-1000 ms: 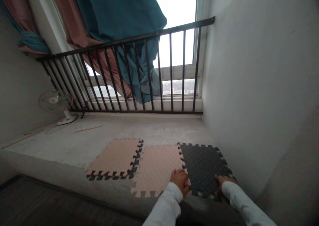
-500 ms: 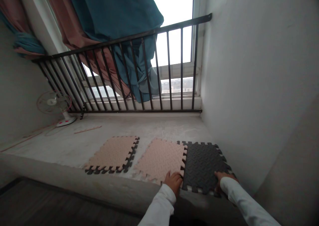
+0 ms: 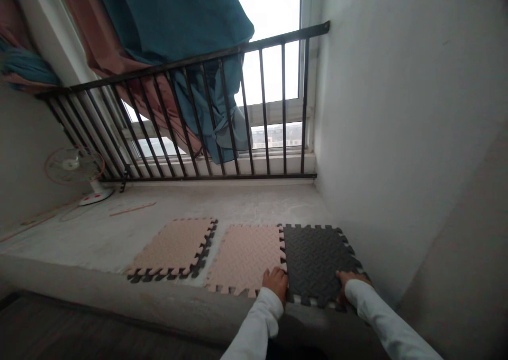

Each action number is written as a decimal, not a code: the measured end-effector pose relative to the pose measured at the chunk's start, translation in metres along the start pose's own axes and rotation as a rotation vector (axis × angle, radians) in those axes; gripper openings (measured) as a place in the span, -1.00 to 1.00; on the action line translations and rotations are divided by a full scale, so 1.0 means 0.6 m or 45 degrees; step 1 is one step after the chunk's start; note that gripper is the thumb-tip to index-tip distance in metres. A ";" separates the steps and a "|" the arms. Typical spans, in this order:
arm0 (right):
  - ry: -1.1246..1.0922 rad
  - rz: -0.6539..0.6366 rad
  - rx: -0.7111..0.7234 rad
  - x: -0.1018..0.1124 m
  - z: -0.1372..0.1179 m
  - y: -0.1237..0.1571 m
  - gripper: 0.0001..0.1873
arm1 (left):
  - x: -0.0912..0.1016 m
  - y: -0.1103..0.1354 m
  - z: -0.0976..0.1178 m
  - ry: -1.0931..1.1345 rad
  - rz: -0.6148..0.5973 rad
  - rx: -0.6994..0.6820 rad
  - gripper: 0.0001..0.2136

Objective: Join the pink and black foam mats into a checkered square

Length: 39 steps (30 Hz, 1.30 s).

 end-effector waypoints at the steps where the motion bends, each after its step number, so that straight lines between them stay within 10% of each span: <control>1: 0.003 0.002 0.007 -0.001 0.000 -0.001 -0.20 | 0.003 0.000 -0.007 0.006 0.006 0.023 -0.69; 39: -0.022 -0.009 -0.035 0.005 0.000 0.003 -0.21 | -0.048 -0.020 -0.081 0.001 0.247 -0.206 -0.74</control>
Point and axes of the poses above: each hand's wrist, its own y-axis away from the middle knuckle, its own x-axis out of the back of the hand, z = x × y, the point moved 8 cm from there along -y, towards the middle knuckle, and after that the axes turned 2 degrees about y, right-handed, at the moved point
